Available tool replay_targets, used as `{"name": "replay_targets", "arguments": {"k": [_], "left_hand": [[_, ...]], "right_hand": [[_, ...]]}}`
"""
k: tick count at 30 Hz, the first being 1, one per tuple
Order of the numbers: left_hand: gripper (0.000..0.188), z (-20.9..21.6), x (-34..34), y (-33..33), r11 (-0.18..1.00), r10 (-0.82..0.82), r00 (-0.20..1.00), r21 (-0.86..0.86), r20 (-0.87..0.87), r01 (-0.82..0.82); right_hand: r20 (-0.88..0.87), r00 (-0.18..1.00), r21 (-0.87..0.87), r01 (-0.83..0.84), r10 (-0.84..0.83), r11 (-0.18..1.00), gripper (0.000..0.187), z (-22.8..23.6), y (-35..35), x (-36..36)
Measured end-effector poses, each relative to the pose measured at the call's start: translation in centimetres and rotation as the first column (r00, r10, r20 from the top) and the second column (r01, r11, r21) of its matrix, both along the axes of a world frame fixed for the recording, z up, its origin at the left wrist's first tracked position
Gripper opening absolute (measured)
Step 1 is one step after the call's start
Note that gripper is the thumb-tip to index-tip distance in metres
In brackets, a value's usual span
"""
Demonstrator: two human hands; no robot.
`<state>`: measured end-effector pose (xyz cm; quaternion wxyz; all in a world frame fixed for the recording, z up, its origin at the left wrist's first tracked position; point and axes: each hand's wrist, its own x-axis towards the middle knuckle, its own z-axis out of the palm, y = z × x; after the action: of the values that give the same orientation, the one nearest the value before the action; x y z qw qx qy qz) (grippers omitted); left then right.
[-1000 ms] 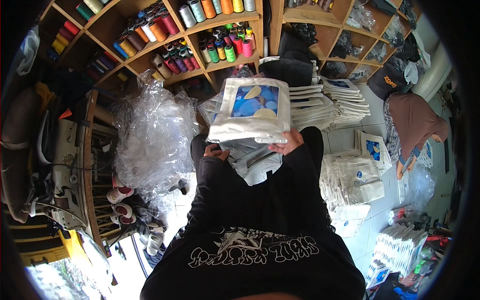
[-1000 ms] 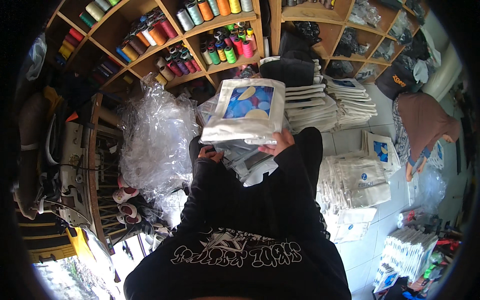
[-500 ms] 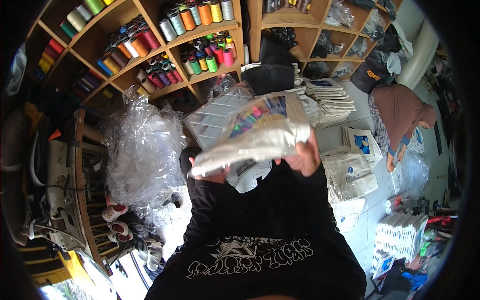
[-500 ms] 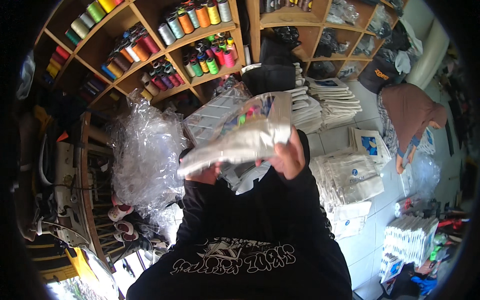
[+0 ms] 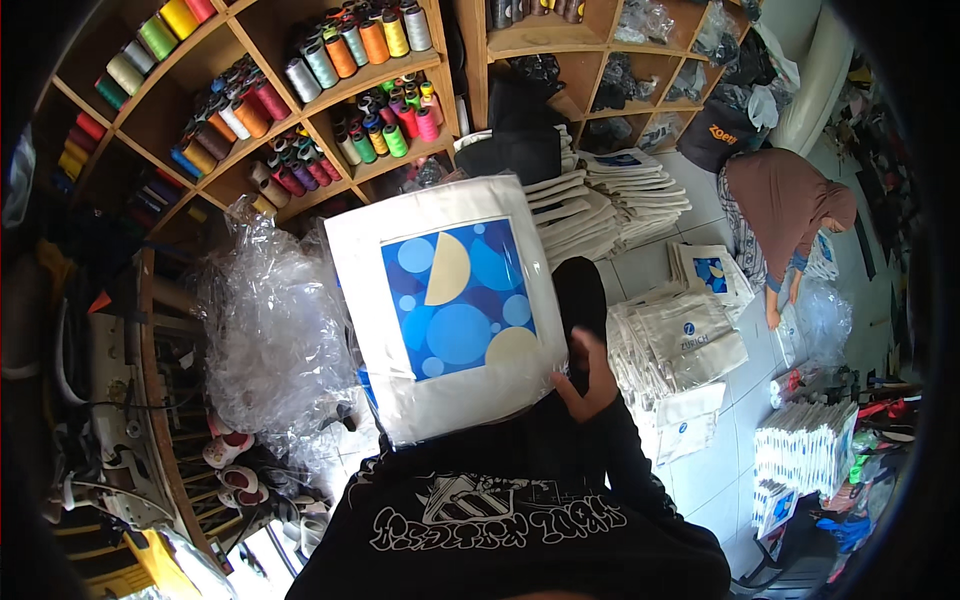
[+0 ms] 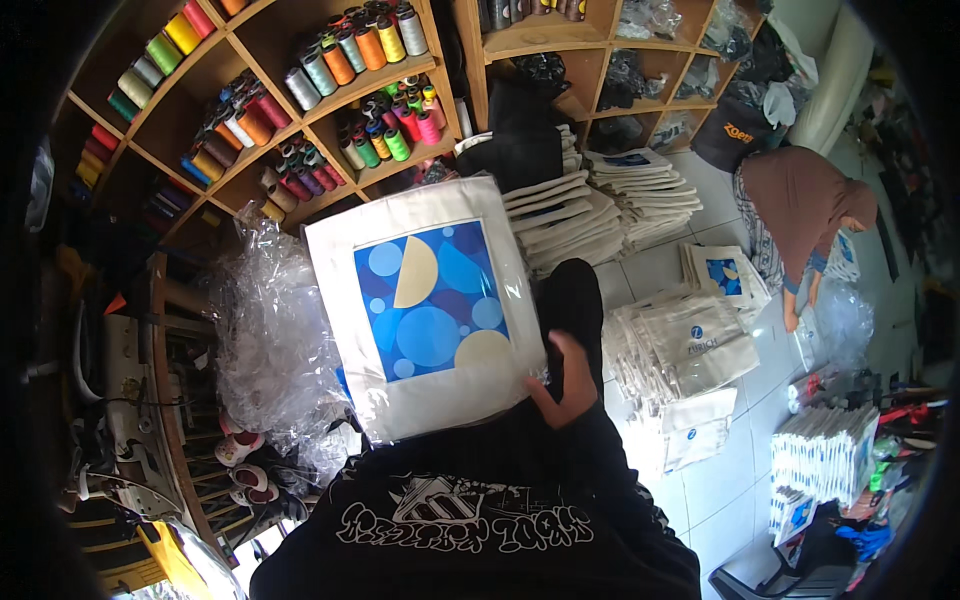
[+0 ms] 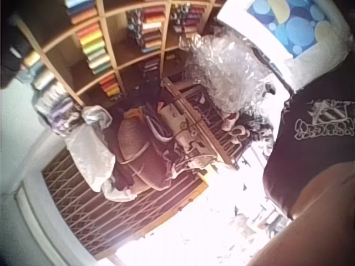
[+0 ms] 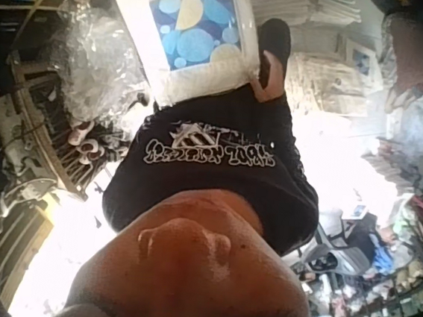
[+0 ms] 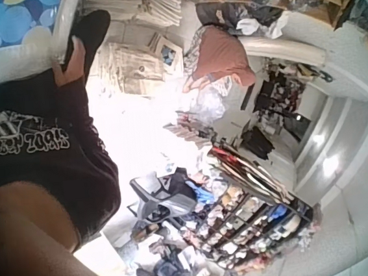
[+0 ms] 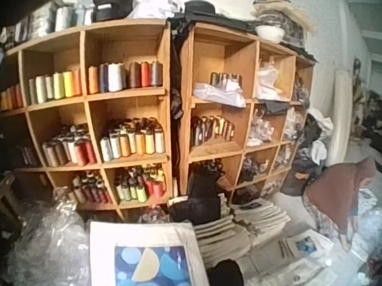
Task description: Packing printed tote bags into plastic sleeves.
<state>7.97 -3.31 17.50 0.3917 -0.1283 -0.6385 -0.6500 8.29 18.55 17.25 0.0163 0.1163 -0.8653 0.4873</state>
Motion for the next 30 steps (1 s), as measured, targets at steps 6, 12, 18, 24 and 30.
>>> {"name": "replay_targets", "arguments": {"k": [6, 12, 18, 24, 30], "left_hand": [[0.076, 5.7, -6.7, 7.8, 0.974, 0.027, 0.972, -0.211, -0.233, -0.077], [0.115, 8.0, -4.2, 7.5, 0.72, 0.128, 0.816, -0.619, 0.564, 0.315], [0.106, 5.9, -4.5, 7.7, 0.642, 0.36, 0.858, -0.765, 0.365, 0.056], [0.073, 4.5, -7.3, -0.6, 0.906, 0.112, 0.632, -0.34, 0.767, 0.253], [0.026, -1.8, -7.9, -2.9, 0.876, -0.446, 0.603, 0.183, 0.661, 0.447]], "right_hand": [[-0.457, 0.869, -0.583, -0.133, -0.188, 0.802, 0.062, 5.2, -7.8, -5.1], [-0.313, 0.943, -0.727, -0.163, -0.111, 0.667, 0.06, 5.9, -7.4, -7.3], [-0.181, 0.984, -0.85, -0.153, -0.007, 0.504, 0.058, 2.0, -4.2, -9.7], [-0.059, 0.992, -0.948, -0.09, 0.111, 0.306, 0.055, -0.8, -1.2, -10.3], [0.048, 0.978, -0.994, 0.028, 0.204, 0.101, 0.053, -3.4, 1.8, -9.1]]}}
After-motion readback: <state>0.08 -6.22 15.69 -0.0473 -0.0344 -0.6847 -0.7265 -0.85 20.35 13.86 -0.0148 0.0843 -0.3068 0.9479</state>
